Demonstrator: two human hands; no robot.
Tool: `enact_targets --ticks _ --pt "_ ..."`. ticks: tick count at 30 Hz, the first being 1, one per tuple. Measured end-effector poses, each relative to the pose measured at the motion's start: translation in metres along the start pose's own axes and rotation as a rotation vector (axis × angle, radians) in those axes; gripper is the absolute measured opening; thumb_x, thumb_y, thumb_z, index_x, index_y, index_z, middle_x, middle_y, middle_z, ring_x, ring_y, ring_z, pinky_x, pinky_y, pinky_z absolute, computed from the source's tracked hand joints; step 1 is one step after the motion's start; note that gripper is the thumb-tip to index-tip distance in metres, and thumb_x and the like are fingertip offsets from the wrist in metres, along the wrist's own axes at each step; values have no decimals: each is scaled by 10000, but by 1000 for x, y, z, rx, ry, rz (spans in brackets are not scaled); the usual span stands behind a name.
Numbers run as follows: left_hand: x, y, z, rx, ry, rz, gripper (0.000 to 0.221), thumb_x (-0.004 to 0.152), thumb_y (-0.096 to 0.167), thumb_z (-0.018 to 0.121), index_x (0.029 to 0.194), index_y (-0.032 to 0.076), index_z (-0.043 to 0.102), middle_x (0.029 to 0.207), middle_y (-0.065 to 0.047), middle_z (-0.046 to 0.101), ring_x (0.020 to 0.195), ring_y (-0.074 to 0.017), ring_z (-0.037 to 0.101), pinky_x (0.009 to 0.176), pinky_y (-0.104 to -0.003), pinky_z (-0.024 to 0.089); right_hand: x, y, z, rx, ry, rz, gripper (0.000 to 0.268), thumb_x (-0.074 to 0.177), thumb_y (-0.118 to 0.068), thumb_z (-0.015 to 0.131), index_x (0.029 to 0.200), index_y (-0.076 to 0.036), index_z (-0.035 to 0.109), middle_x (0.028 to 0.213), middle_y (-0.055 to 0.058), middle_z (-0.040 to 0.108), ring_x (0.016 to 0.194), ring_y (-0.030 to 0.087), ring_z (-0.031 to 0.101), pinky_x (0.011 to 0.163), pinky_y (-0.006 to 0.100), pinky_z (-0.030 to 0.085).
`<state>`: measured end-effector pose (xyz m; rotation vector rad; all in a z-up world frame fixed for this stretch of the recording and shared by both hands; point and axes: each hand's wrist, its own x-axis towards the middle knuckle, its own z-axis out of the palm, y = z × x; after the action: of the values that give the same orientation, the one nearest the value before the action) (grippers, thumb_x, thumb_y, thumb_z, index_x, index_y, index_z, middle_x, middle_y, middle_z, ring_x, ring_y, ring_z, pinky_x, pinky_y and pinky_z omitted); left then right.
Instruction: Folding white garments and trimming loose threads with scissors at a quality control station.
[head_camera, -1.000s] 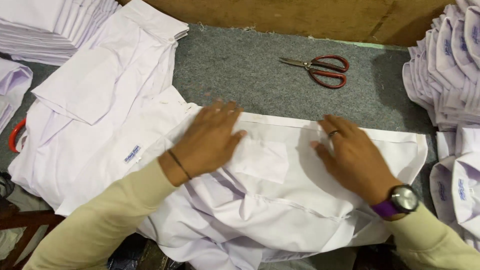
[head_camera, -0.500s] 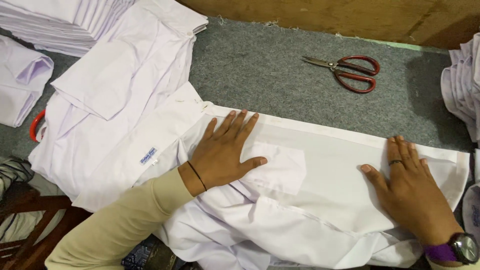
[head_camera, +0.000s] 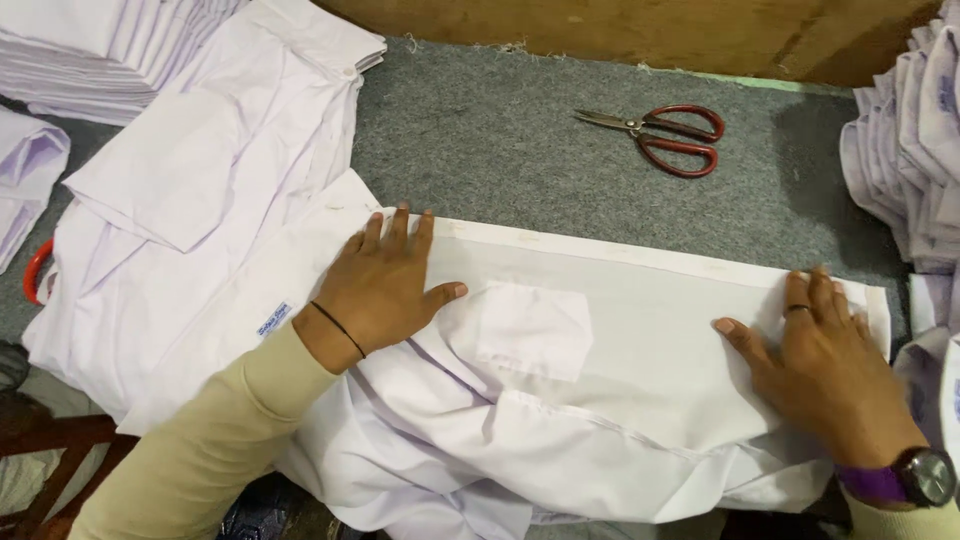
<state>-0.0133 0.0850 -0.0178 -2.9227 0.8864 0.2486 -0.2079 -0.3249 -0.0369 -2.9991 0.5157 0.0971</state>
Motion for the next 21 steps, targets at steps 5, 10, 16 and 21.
enact_targets --ticks 5,10,16,21 --pt "35 94 -1 -112 199 354 754 1049 506 409 1549 -46 297 1616 -232 349 1475 -486 298 1163 -636 239 25 -88 -17 50 47 -297 732 1026 -453 394 1545 55 306 1613 279 324 1525 438 253 1185 576 239" --pt "30 116 -15 -204 36 450 714 1084 468 328 1554 -69 354 1591 -293 391 1490 -508 322 1147 -680 292 24 -122 -18 -61 -21 -437 596 1071 -329 375 1514 68 419 1574 279 431 1485 402 390 1170 563 353" --pt "24 45 31 -182 162 349 766 1094 524 300 1536 -100 325 1597 -303 352 1493 -408 329 1195 -481 275 20 -32 9 106 136 -508 601 1059 -311 424 1490 107 406 1553 335 417 1462 430 398 1236 461 283" --pt "3 -6 14 -235 130 110 730 1075 485 368 1516 -97 373 1539 -309 437 1418 -370 458 1126 -457 391 1 24 6 75 90 -117 600 1038 -330 434 1433 120 475 1515 351 478 1478 406 423 1229 482 310"
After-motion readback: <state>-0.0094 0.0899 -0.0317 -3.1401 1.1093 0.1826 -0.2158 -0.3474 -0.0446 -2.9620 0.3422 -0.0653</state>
